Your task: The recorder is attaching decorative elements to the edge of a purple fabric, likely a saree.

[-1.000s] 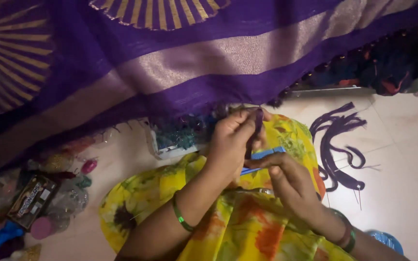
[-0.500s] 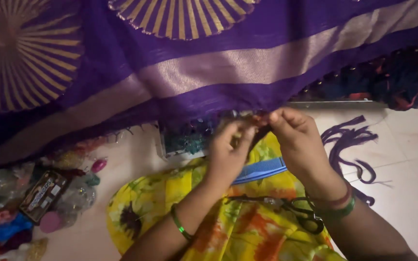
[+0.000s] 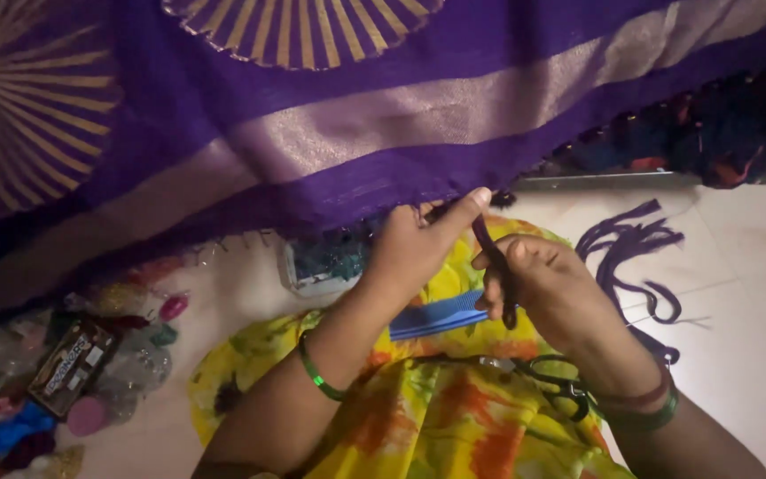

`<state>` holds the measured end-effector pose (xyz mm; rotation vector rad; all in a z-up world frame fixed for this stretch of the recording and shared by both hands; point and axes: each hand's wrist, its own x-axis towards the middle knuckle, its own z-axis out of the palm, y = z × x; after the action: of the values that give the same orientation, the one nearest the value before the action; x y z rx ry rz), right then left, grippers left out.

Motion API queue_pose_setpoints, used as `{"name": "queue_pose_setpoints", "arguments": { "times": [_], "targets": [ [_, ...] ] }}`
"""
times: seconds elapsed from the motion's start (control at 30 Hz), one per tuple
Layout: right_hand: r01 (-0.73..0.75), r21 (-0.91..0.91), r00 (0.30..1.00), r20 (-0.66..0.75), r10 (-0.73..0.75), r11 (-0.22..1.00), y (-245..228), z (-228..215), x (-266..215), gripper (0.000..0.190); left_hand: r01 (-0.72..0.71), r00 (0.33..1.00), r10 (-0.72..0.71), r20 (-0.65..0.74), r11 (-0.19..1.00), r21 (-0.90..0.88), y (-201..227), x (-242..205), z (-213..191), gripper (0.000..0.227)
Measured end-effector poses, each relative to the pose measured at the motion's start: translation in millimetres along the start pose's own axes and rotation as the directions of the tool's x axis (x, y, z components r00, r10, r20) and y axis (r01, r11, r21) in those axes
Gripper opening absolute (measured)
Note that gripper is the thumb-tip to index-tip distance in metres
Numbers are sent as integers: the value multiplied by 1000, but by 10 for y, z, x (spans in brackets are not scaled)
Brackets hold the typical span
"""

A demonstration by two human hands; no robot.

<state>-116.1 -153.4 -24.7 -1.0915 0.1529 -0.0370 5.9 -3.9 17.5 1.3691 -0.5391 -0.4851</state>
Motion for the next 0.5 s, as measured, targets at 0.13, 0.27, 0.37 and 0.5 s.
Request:
{"name": "queue_pose_setpoints", "arguments": {
  "times": [0.13,0.27,0.37,0.5],
  "targets": [
    [-39,0,999,-18,39,999,-85,30,15,34,-62,998,62,9,998,-11,-12,-10,-4,21],
    [-53,-56,998,-28,52,997,-45,53,-24,29,10,1000,-10,-6,996,-86,-27,-1,-24,23],
    [-106,-83,993,-62,101,991,-57,92,-90,31,56,998,-58,-14,994,-95,-55,-23,-59,28],
    [-72,-83,997,-24,71,994,-314,247,15,33,-103,995,102,20,992,76,-282,-47,-165,30]
  ]
}}
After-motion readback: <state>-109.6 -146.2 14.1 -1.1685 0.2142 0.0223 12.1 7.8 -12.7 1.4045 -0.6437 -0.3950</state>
